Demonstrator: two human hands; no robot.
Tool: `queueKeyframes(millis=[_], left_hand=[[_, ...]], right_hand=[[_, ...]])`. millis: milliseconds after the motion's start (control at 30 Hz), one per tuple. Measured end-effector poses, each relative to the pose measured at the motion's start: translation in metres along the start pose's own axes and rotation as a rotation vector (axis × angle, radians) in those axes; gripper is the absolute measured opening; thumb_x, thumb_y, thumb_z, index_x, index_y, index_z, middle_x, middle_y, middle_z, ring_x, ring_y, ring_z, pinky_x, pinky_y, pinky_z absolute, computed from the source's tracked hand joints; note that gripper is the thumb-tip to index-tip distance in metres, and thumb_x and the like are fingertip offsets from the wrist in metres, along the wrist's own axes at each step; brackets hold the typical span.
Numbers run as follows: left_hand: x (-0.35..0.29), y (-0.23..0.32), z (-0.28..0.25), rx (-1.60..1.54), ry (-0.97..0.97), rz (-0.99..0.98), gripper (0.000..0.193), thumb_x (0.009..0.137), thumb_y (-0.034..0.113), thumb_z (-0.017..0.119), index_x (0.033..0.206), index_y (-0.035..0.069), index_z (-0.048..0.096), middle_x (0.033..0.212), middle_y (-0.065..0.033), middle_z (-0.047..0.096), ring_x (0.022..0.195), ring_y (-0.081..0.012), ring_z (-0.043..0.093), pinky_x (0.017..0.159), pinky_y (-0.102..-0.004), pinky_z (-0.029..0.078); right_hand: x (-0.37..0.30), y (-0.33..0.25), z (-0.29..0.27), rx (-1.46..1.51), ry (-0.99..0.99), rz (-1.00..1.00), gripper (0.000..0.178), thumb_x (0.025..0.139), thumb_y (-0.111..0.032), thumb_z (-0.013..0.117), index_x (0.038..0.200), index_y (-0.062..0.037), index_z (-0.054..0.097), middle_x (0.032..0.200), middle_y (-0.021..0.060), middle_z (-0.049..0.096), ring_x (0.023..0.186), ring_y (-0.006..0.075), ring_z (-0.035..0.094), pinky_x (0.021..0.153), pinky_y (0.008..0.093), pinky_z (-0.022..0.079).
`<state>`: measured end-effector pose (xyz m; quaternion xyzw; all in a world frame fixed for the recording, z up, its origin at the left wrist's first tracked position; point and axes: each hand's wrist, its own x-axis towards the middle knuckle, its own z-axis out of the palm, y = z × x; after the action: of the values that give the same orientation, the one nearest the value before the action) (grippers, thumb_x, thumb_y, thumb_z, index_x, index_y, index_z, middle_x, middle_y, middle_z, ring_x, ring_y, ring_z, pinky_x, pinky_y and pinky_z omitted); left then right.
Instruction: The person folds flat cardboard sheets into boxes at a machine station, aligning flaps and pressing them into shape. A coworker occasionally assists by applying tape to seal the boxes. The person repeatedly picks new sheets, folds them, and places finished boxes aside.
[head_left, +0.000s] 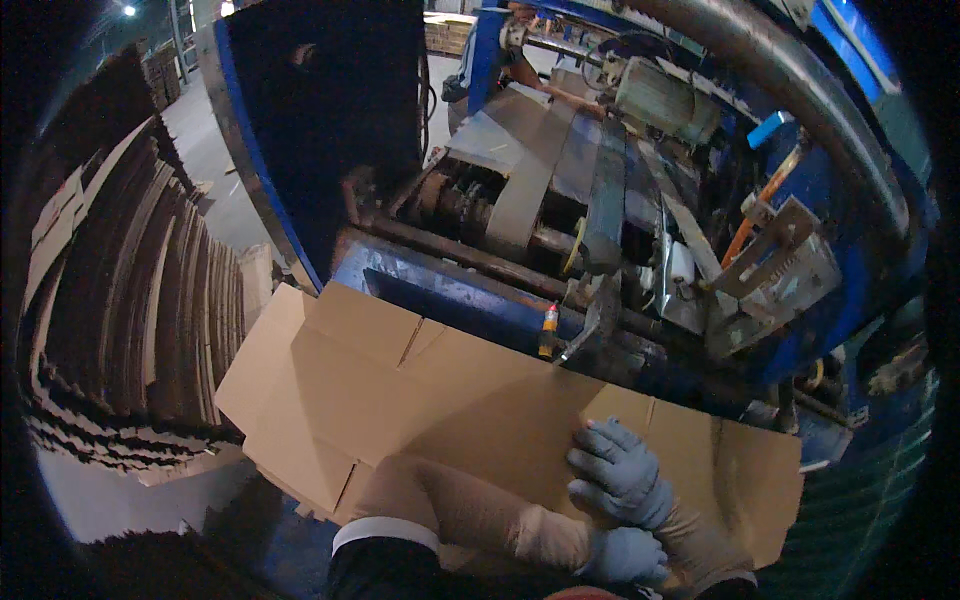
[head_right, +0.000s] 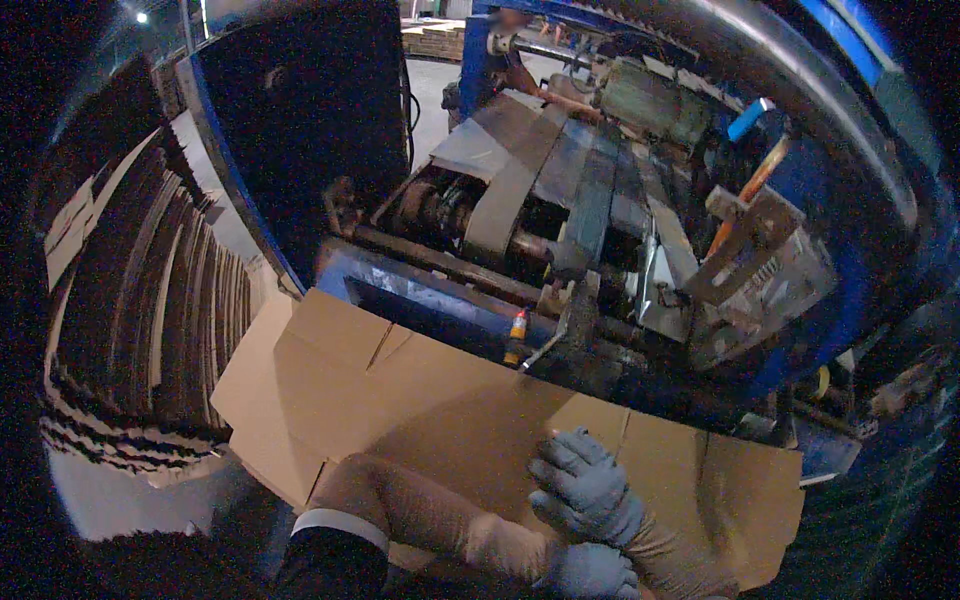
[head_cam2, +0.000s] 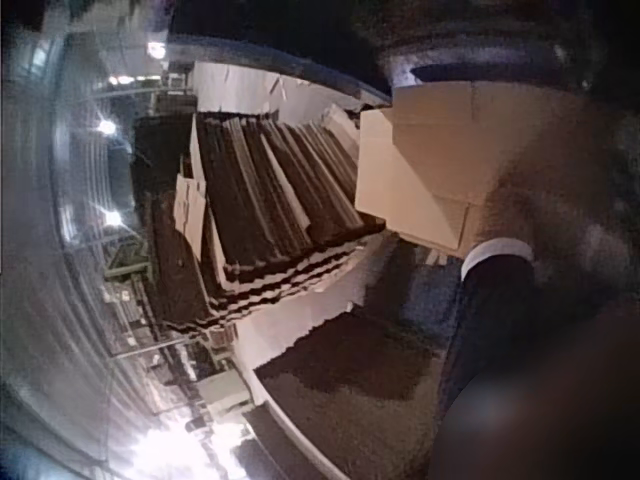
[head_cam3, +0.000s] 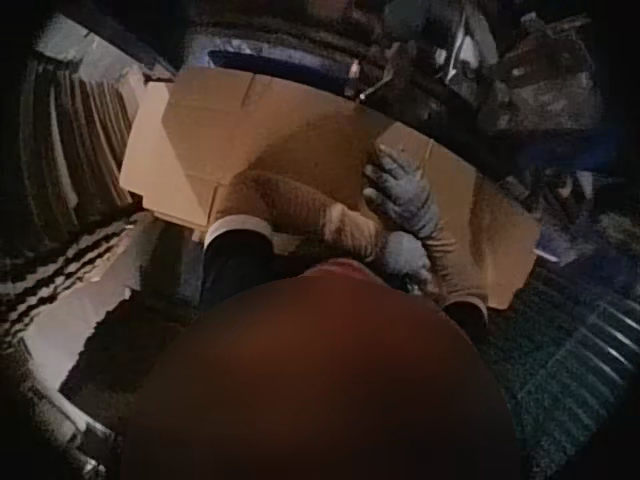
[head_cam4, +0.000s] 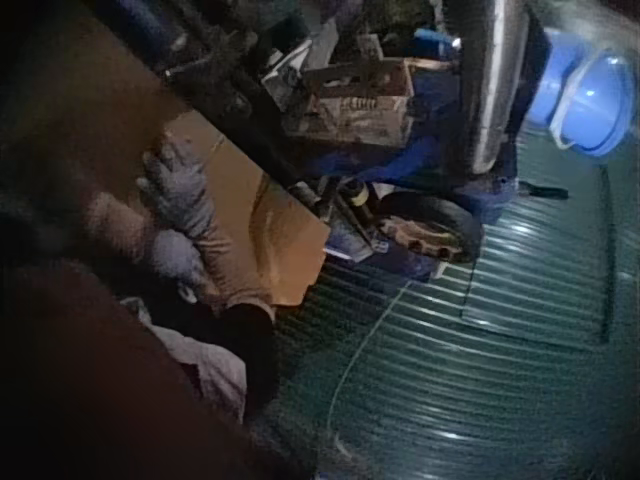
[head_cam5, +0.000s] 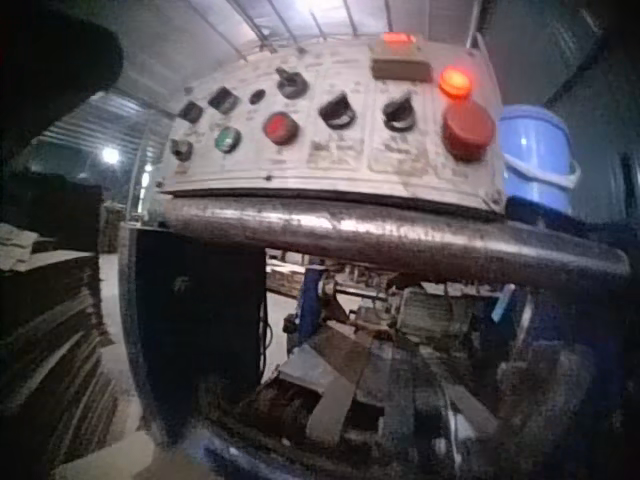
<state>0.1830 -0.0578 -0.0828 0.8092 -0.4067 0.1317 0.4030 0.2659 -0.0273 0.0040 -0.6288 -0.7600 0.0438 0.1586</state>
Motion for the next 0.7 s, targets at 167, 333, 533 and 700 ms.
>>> queueKeyframes(millis=[167, 333, 533, 700], left_hand=[[-0.006, 0.0, 0.004, -0.132, 0.056, -0.088, 0.028, 0.075, 0.023, 0.065, 0.098, 0.009, 0.063, 0.087, -0.0133, 0.061, 0.082, -0.034, 0.063, 0.066, -0.043, 0.05], [0.0, -0.012, 0.004, -0.19, 0.04, -0.053, 0.03, 0.077, 0.027, 0.066, 0.1, 0.01, 0.062, 0.086, -0.0141, 0.062, 0.08, -0.0353, 0.062, 0.065, -0.0432, 0.049], [-0.002, -0.022, -0.019, -0.23, -0.019, 0.123, 0.036, 0.088, 0.031, 0.061, 0.12, 0.013, 0.059, 0.087, -0.0151, 0.065, 0.077, -0.0354, 0.061, 0.063, -0.0458, 0.048], [0.0, -0.018, -0.028, -0.265, -0.005, 0.147, 0.031, 0.09, 0.031, 0.061, 0.112, 0.01, 0.061, 0.085, -0.016, 0.064, 0.075, -0.0361, 0.06, 0.062, -0.0457, 0.047]], right_hand=[[-0.005, 0.002, 0.0, 0.027, 0.025, -0.034, 0.038, 0.081, -0.036, 0.065, 0.108, -0.0091, 0.065, 0.121, 0.0137, 0.058, 0.117, 0.0343, 0.052, 0.101, 0.0502, 0.039], [-0.008, 0.005, 0.0, 0.075, 0.001, -0.026, 0.038, 0.081, -0.034, 0.065, 0.11, -0.01, 0.065, 0.122, 0.0141, 0.059, 0.12, 0.0341, 0.051, 0.103, 0.0508, 0.038], [-0.007, 0.006, 0.0, 0.099, 0.013, -0.019, 0.035, 0.081, -0.032, 0.065, 0.109, -0.01, 0.066, 0.122, 0.0141, 0.059, 0.117, 0.0351, 0.053, 0.102, 0.051, 0.038], [-0.008, 0.005, 0.0, 0.096, 0.02, -0.023, 0.035, 0.081, -0.032, 0.066, 0.107, -0.01, 0.066, 0.12, 0.0138, 0.06, 0.117, 0.0351, 0.053, 0.101, 0.0507, 0.039]])
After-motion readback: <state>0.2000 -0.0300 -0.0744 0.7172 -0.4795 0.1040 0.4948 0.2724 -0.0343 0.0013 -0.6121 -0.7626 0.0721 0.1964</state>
